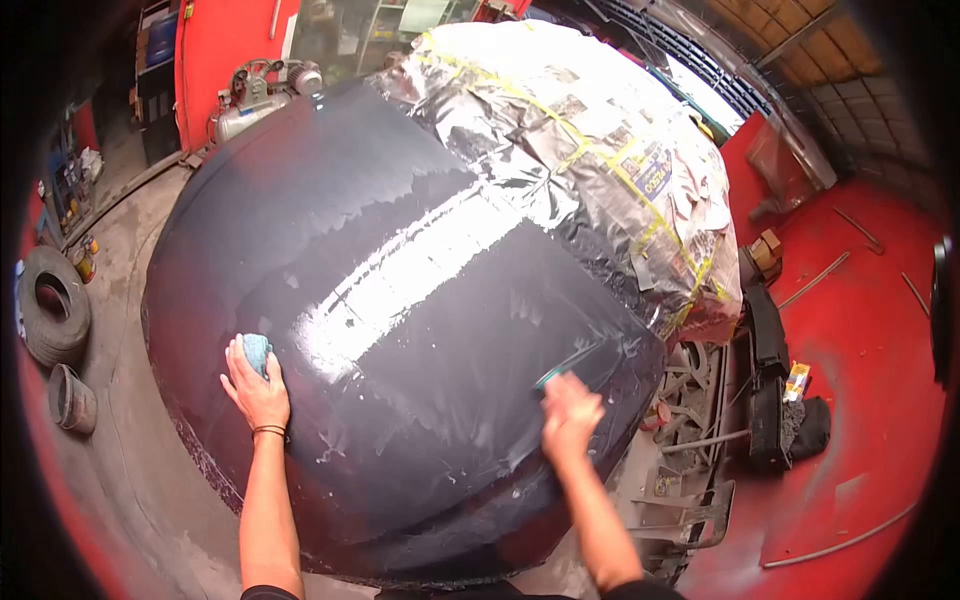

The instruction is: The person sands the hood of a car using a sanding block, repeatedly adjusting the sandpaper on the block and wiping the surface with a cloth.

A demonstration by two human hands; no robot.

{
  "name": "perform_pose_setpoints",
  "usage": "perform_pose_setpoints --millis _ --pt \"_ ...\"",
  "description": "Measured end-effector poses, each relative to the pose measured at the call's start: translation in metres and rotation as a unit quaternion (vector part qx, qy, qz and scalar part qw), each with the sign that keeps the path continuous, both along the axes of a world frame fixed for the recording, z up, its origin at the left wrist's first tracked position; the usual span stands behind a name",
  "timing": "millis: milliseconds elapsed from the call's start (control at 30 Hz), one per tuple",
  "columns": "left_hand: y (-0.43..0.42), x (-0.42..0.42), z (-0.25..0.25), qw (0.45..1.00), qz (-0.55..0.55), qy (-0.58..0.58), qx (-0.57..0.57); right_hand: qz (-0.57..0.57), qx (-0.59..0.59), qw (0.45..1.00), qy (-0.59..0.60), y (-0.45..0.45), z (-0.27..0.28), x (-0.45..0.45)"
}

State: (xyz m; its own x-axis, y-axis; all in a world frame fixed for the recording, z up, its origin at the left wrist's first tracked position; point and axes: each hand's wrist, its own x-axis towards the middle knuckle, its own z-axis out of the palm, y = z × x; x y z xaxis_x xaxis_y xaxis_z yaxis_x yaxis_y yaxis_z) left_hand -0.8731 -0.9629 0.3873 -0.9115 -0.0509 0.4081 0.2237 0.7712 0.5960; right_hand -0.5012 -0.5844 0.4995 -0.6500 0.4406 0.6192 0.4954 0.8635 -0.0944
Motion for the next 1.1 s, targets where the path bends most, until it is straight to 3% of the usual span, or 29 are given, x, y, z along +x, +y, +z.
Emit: perform_pose_setpoints --millis 33,100,200,233,267,367,433,500,533,600,733,767,800,833,900,1033,1100 --pt "0.0 0.005 0.004 1.0 -0.001 -0.002 0.001 0.077 -0.145 0.986 -0.025 -0.049 0.011 -0.001" --pt "0.001 0.005 0.009 1.0 -0.003 -0.006 0.006 0.106 -0.095 0.988 -0.054 -0.104 -0.005 0.0" --pt "0.001 0.004 0.014 1.0 -0.003 -0.005 0.012 0.057 0.022 0.997 -0.043 0.004 0.003 -0.062" --pt "0.002 0.006 0.012 1.0 -0.004 -0.006 0.011 -0.027 0.011 0.999 -0.016 0.061 -0.001 -0.093" --pt "0.002 0.008 0.009 1.0 -0.004 -0.01 0.005 -0.152 -0.115 0.981 -0.043 0.102 0.026 -0.129" --pt "0.0 0.003 0.008 1.0 0.006 0.002 0.0 -0.163 -0.103 0.979 -0.058 0.173 0.037 -0.177" --pt "0.003 0.007 0.011 1.0 -0.001 0.01 0.011 -0.023 -0.036 0.999 -0.005 0.122 0.009 -0.153" --pt "0.007 0.005 0.019 1.0 -0.007 0.012 0.025 0.145 0.008 0.989 -0.04 0.014 0.014 -0.118" --pt "0.007 0.003 0.021 0.999 -0.011 0.02 0.026 0.199 -0.05 0.978 -0.023 -0.042 0.013 -0.099" --pt "-0.001 0.008 0.012 1.0 -0.016 0.014 0.013 0.231 -0.05 0.97 -0.06 -0.084 0.006 -0.081" --pt "0.003 0.006 0.013 1.0 -0.005 0.006 0.019 0.199 0.037 0.977 -0.072 0.036 0.008 -0.195" --pt "0.003 0.007 0.013 1.0 -0.004 0.004 0.021 0.104 0.033 0.991 -0.076 0.084 0.006 -0.238" --pt "0.003 0.007 0.015 1.0 -0.002 0.003 0.023 0.025 -0.072 0.994 -0.081 0.129 0.019 -0.285" --pt "0.002 0.006 0.015 1.0 -0.001 0.005 0.023 -0.031 -0.07 0.993 -0.091 0.147 0.038 -0.318" --pt "0.004 0.006 0.015 1.0 0.0 0.011 0.025 -0.034 -0.08 0.987 -0.136 0.196 0.03 -0.357" --pt "0.004 0.006 0.011 0.999 0.007 0.012 0.03 0.193 0.046 0.977 -0.071 0.059 0.001 -0.256" --pt "0.003 0.005 0.012 0.999 0.006 0.012 0.032 0.286 0.0 0.953 -0.097 -0.036 0.012 -0.198"
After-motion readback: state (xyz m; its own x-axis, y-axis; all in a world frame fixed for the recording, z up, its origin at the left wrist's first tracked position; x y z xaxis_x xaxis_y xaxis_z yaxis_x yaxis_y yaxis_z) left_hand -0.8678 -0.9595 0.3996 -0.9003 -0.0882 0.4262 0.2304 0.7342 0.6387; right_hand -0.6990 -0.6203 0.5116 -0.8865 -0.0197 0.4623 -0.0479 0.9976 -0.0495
